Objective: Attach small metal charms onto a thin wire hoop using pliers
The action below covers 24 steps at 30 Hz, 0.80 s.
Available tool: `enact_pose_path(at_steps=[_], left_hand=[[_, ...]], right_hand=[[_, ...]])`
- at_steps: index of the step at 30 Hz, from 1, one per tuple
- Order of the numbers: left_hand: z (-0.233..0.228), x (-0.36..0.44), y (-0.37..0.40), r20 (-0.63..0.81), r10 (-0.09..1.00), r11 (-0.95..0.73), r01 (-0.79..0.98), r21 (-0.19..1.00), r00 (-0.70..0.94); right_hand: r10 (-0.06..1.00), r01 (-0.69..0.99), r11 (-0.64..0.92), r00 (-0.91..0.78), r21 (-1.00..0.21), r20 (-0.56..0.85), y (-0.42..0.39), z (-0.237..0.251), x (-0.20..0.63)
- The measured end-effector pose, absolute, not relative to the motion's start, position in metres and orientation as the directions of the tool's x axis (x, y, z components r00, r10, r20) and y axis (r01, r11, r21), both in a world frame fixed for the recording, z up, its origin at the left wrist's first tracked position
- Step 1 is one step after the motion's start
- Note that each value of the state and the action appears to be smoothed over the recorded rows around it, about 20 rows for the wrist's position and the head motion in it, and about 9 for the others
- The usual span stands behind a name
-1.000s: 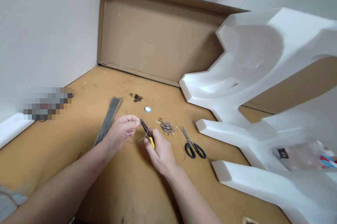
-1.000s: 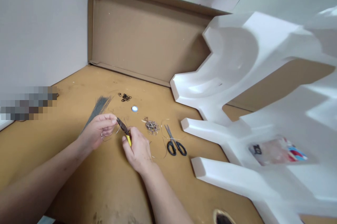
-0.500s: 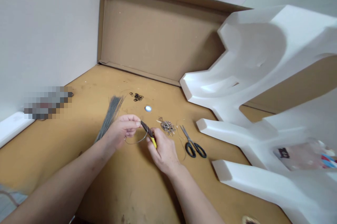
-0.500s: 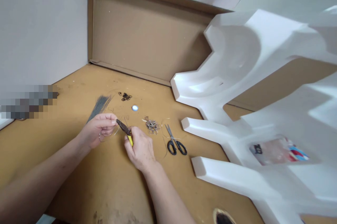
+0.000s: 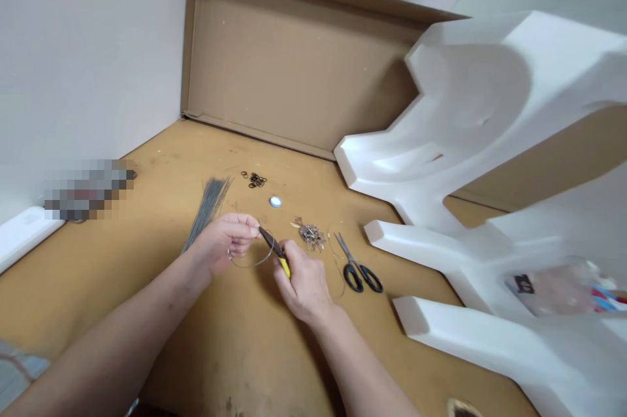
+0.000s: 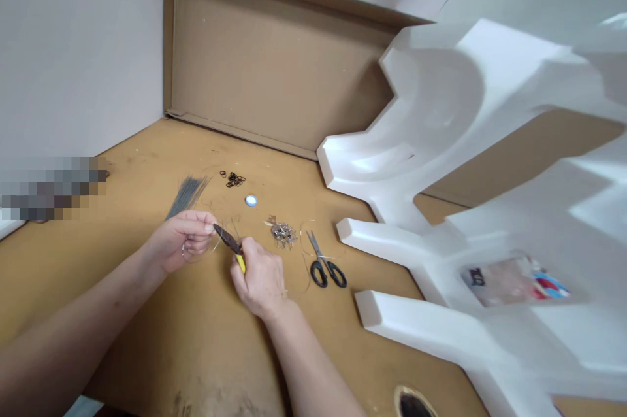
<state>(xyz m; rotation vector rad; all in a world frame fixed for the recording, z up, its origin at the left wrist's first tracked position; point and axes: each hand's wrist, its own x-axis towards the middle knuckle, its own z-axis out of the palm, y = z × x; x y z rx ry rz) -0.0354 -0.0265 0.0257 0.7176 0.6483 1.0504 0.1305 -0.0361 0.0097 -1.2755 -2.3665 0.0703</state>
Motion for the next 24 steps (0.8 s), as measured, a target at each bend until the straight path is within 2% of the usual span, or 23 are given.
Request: enact_pose_path(at_steps=[7, 12, 24], left_hand=[[0.0228, -0.0343, -0.0258, -0.126, 0.916, 0.331, -0.543, 0.772, 0.380], [0.0234, -0.0315, -0.0254, -0.143, 0.925, 0.331, -0.561, 0.758, 0.352], [0.0225, -0.0307, -0.0251, -0.156, 0.935, 0.319, -0.557, 0.767, 0.320]], right_hand=[[0.815, 0.766, 0.561, -0.444, -0.315, 0.372, -0.0361, 0.0050, 0.1291], [0.830, 0.737, 0.554, -0.457, -0.386, 0.320, -0.0341, 0.0028, 0.1299], [0.825, 0.772, 0.557, -0.471, -0.306, 0.313, -0.0331, 0.0079, 0.1311]])
